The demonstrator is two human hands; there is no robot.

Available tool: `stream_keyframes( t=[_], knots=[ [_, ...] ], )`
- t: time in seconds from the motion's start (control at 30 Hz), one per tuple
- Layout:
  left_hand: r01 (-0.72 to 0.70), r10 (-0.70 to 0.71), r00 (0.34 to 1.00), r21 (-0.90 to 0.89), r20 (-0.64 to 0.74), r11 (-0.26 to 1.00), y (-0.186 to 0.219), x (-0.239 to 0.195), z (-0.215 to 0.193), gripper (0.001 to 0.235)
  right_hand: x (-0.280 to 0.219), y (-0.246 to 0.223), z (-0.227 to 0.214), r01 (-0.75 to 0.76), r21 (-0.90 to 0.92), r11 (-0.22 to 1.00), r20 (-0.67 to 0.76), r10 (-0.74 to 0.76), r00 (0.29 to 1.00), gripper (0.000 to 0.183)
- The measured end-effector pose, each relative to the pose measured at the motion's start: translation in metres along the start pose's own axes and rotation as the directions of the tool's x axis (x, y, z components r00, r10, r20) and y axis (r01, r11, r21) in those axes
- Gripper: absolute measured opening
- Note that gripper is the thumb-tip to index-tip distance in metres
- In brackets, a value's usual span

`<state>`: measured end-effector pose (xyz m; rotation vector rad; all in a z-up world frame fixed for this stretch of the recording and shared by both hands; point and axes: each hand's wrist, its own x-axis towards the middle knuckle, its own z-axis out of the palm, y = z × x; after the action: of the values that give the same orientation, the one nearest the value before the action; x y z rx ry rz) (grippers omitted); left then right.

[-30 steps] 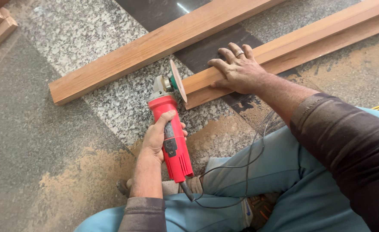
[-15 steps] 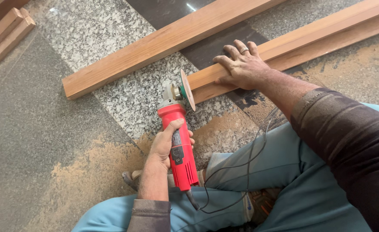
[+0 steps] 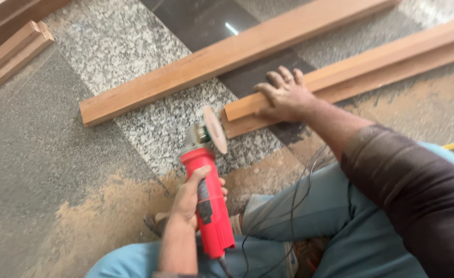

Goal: The person uses a red angle grinder with a sanding disc to smooth the surface of wooden planks placed on a tiled floor. The person moves the tool along the length of the planks, generating sawdust.

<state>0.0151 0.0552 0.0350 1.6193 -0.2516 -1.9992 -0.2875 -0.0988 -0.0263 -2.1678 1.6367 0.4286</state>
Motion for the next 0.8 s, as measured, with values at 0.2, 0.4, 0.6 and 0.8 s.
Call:
stream_keyframes(
  t=[0.2,0.4,0.6,0.8],
  knots=[
    [-0.138,0.136,0.99,-0.046,-0.045,0.989,0.043,-0.048,-0.012,0.05,0.011,-0.061,-0.022,0.388,-0.065,0.919,-0.068,-0.392,0.918,0.07],
    [-0.241,0.251,0.968,-0.241,0.009,0.94,0.05,-0.065,-0.014,0.05,0.019,-0.075,-0.031,0.378,-0.136,0.916,0.081,-0.37,0.926,0.051],
    [-0.234,0.261,0.965,-0.385,0.019,0.893,0.046,-0.057,-0.005,0.049,0.019,-0.077,-0.02,0.504,-0.255,0.825,-0.087,-0.538,0.838,0.057],
    [-0.243,0.272,0.962,-0.444,0.003,0.863,0.052,-0.059,0.0,0.048,0.02,-0.076,-0.025,0.565,-0.258,0.784,-0.102,-0.603,0.791,0.055]
  ],
)
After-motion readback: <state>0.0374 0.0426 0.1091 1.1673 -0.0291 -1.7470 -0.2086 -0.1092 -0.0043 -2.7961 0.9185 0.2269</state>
